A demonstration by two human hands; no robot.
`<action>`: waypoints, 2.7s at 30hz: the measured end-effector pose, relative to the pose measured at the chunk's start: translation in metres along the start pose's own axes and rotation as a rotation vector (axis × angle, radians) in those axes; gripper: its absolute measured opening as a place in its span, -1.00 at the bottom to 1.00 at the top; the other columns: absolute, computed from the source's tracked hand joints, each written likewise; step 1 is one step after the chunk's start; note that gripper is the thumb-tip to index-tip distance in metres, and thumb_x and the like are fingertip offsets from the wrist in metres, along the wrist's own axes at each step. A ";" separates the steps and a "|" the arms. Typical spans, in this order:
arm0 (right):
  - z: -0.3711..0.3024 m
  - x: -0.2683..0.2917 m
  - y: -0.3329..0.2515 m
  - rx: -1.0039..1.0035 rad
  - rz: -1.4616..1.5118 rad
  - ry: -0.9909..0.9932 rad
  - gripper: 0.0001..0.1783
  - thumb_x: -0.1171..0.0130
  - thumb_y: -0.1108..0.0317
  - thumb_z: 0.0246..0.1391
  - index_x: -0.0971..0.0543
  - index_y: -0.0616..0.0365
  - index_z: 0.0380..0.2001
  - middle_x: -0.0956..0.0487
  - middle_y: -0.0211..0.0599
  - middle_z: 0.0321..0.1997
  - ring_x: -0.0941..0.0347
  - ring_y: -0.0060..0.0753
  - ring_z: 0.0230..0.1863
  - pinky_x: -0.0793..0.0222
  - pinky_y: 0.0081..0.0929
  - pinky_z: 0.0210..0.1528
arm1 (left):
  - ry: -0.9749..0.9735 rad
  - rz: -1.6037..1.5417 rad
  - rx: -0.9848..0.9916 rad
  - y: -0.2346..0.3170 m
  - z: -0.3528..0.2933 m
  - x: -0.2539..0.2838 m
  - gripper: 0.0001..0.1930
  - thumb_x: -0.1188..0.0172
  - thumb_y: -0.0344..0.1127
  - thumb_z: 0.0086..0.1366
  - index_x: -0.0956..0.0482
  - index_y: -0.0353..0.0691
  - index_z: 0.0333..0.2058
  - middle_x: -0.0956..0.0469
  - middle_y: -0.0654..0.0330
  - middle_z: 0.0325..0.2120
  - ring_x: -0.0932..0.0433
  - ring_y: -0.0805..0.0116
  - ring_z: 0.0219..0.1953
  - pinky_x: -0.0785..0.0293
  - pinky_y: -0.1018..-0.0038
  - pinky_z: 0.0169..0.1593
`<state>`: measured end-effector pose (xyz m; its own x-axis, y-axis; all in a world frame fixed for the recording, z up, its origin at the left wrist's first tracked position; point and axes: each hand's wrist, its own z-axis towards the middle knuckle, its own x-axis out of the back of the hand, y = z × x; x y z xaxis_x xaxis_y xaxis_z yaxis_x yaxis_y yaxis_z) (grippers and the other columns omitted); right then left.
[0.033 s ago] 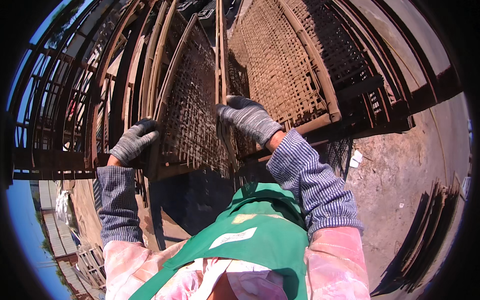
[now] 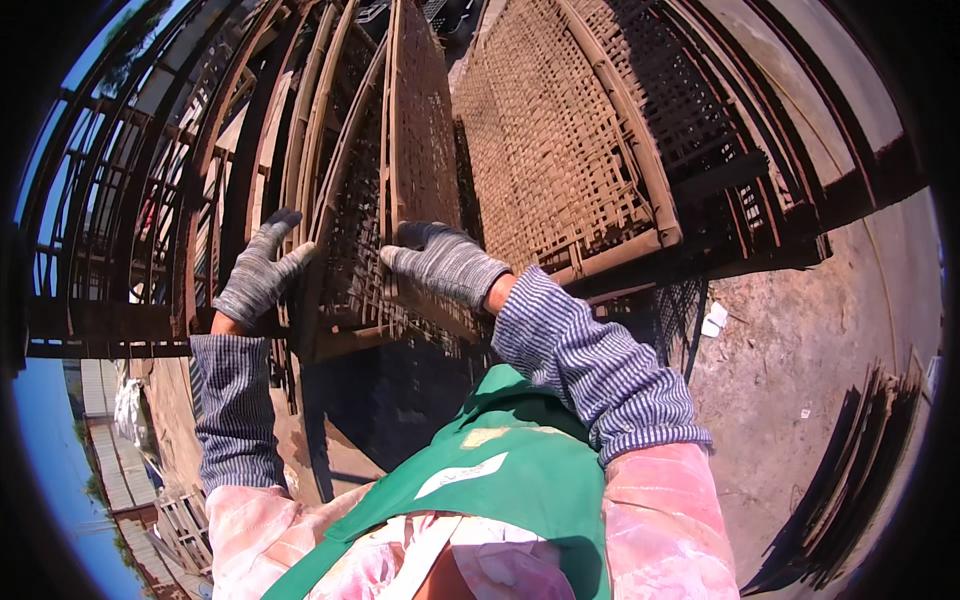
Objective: The person lifts large wooden-framed wicker racks by hand from one stack and places them onto another stack in an outdoor yard.
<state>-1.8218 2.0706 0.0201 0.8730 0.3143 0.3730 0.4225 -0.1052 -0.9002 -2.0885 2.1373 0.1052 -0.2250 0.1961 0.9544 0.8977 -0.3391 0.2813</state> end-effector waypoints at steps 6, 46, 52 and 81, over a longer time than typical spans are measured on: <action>0.004 -0.082 -0.008 0.238 0.022 -0.526 -0.41 -0.08 -0.01 0.14 -0.41 0.06 0.16 -0.44 -0.02 0.17 -0.36 0.00 0.16 -0.25 -0.28 0.19 | -0.036 0.562 -0.304 0.061 0.023 -0.028 -0.46 -0.05 0.13 0.28 -0.45 -0.05 0.12 -0.25 0.11 0.25 -0.15 0.06 0.31 0.11 0.11 0.39; 0.010 0.046 -0.015 -0.061 -0.142 0.242 -0.07 -0.17 -0.12 0.05 -0.18 0.40 0.26 -0.26 0.20 0.29 -0.23 0.01 0.30 -0.16 -0.34 0.33 | 0.193 0.426 -0.398 0.003 0.035 -0.087 -0.14 -0.26 -0.38 -0.06 -0.11 -0.16 0.28 -0.17 0.04 0.25 -0.10 0.02 0.31 0.15 0.06 0.40; 0.014 -0.052 -0.026 0.118 0.030 -0.075 -0.11 -0.15 -0.11 0.08 -0.20 0.40 0.23 -0.36 0.27 0.19 -0.31 0.08 0.23 -0.22 -0.29 0.26 | 0.228 0.193 -0.491 -0.013 0.029 -0.090 -0.16 -0.23 -0.50 -0.04 -0.10 -0.24 0.28 -0.10 -0.13 0.29 -0.11 -0.01 0.34 0.03 0.13 0.39; -0.010 0.114 0.141 -0.287 -0.887 0.705 -0.22 -0.12 -0.03 0.14 -0.19 0.23 0.27 -0.22 -0.02 0.33 -0.07 -0.06 0.38 0.03 -0.24 0.40 | 0.205 0.134 -0.231 0.003 0.004 -0.074 -0.29 -0.32 -0.63 -0.18 -0.48 -0.01 0.05 -0.34 0.10 0.18 -0.37 -0.06 0.15 -0.40 0.22 0.21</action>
<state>-1.6600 2.0821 -0.0616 0.1477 -0.1989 0.9688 0.9129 -0.3495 -0.2109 -2.0675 2.1256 0.0351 -0.2035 -0.0456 0.9780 0.8203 -0.5533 0.1449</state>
